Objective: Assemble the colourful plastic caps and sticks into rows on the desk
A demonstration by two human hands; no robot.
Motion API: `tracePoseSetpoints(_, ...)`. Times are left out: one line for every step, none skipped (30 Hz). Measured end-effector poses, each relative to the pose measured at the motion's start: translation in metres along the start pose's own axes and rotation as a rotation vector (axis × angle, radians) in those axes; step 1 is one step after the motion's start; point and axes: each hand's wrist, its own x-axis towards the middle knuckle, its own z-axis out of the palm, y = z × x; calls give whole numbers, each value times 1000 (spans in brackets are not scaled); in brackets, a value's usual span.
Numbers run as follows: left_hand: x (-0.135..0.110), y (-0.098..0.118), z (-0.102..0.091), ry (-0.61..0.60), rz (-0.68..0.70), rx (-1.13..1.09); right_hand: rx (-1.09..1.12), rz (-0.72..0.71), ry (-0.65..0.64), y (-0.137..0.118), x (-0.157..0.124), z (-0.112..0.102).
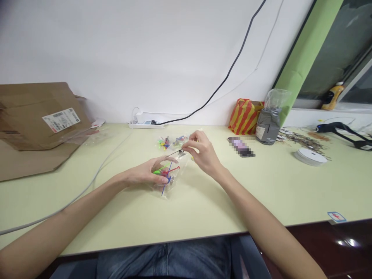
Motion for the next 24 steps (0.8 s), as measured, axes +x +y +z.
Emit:
tracePoseSetpoints(0,1,0,-38,8,12,33,-19,-17,-3,0,1)
tracePoseSetpoints(0,2,0,-73,16,22,69,-40,-34,-6,-1,2)
tracePoseSetpoints(0,2,0,-103,21,33,103,-60,-51,-9,-2,3)
tracePoseSetpoints(0,3,0,-125,23,48,131,-77,-71,-12,-2,5)
tracePoseSetpoints(0,4,0,-135,22,69,150,-90,-93,-14,-3,6)
tracePoseSetpoints(0,4,-1,-136,22,96,158,-101,-115,-16,-4,8)
tracePoseSetpoints(0,5,-2,-134,26,127,155,-109,-135,-18,-6,11)
tracePoseSetpoints(0,5,-2,-134,35,159,144,-114,-150,-20,-7,13)
tracePoseSetpoints(-1,5,-3,-136,49,186,130,-113,-161,-22,-9,16)
tracePoseSetpoints(-1,6,-4,-140,63,206,124,-104,-171,-24,-10,18)
tracePoseSetpoints(0,6,-4,-146,73,215,129,-83,-176,-25,-11,20)
tracePoseSetpoints(0,7,-4,-153,77,216,145,-55,-175,-27,-12,22)
tracePoseSetpoints(0,7,-4,-151,78,209,169,-25,-167,-29,-12,23)
tracePoseSetpoints(0,7,-3,-140,77,197,193,0,-145,-30,-12,22)
tracePoseSetpoints(0,7,-2,-117,73,179,208,19,-111,-31,-10,21)
tracePoseSetpoints(0,6,-1,-82,70,154,209,36,-63,-30,-9,19)
tracePoseSetpoints(1,5,0,-41,63,120,194,58,-10,-28,-7,17)
tracePoseSetpoints(2,3,1,3,54,79,165,93,39,-25,-5,13)
tracePoseSetpoints(2,1,2,47,45,35,122,142,72,-20,-4,10)
tracePoseSetpoints(3,-1,2,84,40,-7,62,204,77,-14,-3,8)
tracePoseSetpoints(4,-3,2,114,44,-46,-15,268,42,-7,-3,6)
tracePoseSetpoints(5,-4,2,136,54,-76,-105,328,-38,0,-4,4)
tracePoseSetpoints(6,-5,1,150,68,-94,-199,383,-157,6,-6,4)
tracePoseSetpoints(7,-6,1,156,84,-102,-284,433,-299,12,-8,5)
